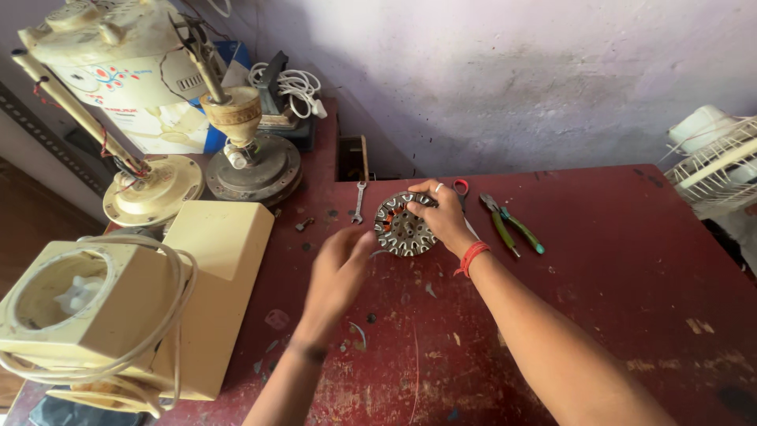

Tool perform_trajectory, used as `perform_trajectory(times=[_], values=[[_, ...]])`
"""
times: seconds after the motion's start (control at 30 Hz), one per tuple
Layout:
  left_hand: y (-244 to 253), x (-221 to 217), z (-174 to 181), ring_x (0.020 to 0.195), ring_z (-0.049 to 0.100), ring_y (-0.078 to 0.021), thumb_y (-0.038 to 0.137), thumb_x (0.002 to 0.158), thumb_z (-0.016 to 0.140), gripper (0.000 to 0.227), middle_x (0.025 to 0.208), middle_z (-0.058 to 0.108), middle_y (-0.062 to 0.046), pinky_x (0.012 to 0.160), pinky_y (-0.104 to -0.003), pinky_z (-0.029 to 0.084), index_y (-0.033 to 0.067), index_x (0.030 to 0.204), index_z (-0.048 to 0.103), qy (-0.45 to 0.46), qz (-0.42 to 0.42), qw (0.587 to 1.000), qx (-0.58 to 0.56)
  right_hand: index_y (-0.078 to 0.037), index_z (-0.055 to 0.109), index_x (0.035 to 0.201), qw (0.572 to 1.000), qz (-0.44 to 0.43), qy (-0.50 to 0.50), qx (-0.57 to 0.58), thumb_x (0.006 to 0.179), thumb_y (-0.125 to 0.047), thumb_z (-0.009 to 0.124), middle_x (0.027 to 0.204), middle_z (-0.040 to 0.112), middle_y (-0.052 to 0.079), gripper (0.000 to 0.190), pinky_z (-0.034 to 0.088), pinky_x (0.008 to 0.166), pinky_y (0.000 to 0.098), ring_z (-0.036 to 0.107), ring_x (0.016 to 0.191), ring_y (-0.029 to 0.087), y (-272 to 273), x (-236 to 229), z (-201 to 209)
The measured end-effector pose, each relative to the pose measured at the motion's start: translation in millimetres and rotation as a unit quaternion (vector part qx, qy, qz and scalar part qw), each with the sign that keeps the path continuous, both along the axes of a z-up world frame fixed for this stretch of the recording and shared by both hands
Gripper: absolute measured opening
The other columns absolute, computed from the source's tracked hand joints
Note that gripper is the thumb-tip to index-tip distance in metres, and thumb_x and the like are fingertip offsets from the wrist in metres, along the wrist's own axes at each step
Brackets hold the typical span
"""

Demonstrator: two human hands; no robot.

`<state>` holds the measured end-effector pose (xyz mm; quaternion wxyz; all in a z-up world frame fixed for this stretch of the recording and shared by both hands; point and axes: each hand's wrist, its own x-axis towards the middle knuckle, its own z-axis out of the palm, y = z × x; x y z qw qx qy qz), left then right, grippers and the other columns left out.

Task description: The person winds copper wire around the slots of a motor stator by hand, using scissors to cut the wire between windings. The person repeatedly inserts, wraps, and trims the wire to build up the coil layers.

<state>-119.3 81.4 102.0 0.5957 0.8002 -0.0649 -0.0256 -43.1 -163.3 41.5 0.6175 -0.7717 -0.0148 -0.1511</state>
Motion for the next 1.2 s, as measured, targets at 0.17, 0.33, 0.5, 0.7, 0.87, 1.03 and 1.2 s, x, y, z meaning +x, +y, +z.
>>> perform_trajectory(times=[0.17,0.33,0.5,0.7,0.87,1.03,1.2], values=[[-84,52,-8,0.098,0.072,-0.0331,0.034,0.099,0.055,0.041,0.104,0.074,-0.02,0.086,-0.041,0.054,0.0006,0.117,0.07,0.052,-0.023,0.994,0.092,0.001,0.068,0.108,0.998,0.031,0.019,0.057,0.084,0.003,0.075,0.107,0.075,0.01,0.025,0.056,0.083,0.03,0.068,0.096,0.014,-3,6,3],[-97,56,-36,0.078,0.071,-0.0367,0.023,0.1,0.051,0.033,0.086,0.073,-0.022,0.071,-0.045,0.054,0.0003,0.107,0.075,-0.043,0.0,0.992,0.122,-0.001,0.07,0.108,0.997,-0.028,0.067,0.03,0.082,0.004,0.074,0.105,0.076,0.009,0.027,0.056,0.084,0.0293,0.069,0.095,0.013,0,5,0],[-73,28,-42,0.054,0.061,-0.0199,0.018,0.098,0.053,0.03,0.07,0.072,-0.014,0.051,-0.039,0.048,0.0048,0.115,0.074,0.046,-0.021,0.996,0.076,-0.002,0.071,0.109,0.999,-0.026,0.008,0.019,0.084,0.003,0.075,0.107,0.075,0.006,0.025,0.053,0.091,0.028,0.068,0.101,0.011,1,1,-2],[-21,-38,-53,0.046,0.045,-0.0099,0.015,0.097,0.055,0.029,0.069,0.071,-0.004,0.042,-0.031,0.034,0.0054,0.112,0.077,0.09,-0.019,0.995,0.035,-0.003,0.072,0.108,1.0,-0.025,0.002,0.018,0.085,0.002,0.074,0.102,0.074,0.004,0.023,0.054,0.086,0.027,0.067,0.094,0.011,5,1,-3],[22,-97,-91,0.049,0.044,-0.0056,0.014,0.097,0.06,0.026,0.063,0.063,-0.002,0.044,-0.027,0.033,0.0021,0.109,0.079,0.19,-0.054,0.98,-0.001,-0.004,0.073,0.109,0.999,-0.036,0.023,0.031,0.087,0.0,0.074,0.097,0.074,0.004,0.023,0.053,0.082,0.0262,0.066,0.089,0.01,4,-4,-5],[82,-109,-122,0.052,0.056,-0.0068,0.018,0.098,0.063,0.028,0.075,0.075,-0.002,0.046,-0.027,0.041,0.0009,0.11,0.082,0.272,-0.214,0.936,0.063,-0.003,0.072,0.11,0.999,-0.029,0.022,0.034,0.087,0.0,0.073,0.097,0.073,0.004,0.023,0.053,0.082,0.0264,0.066,0.089,0.011,8,-4,3],[111,-91,-85,0.093,0.078,-0.0149,0.031,0.102,0.065,0.036,0.119,0.077,-0.011,0.081,-0.033,0.065,0.0079,0.128,0.072,0.162,-0.381,0.905,0.103,-0.007,0.073,0.117,0.992,-0.061,0.05,-0.096,0.088,-0.01,0.074,0.101,0.077,0.008,0.029,0.054,0.085,0.0301,0.071,0.092,0.015,8,-15,21]])
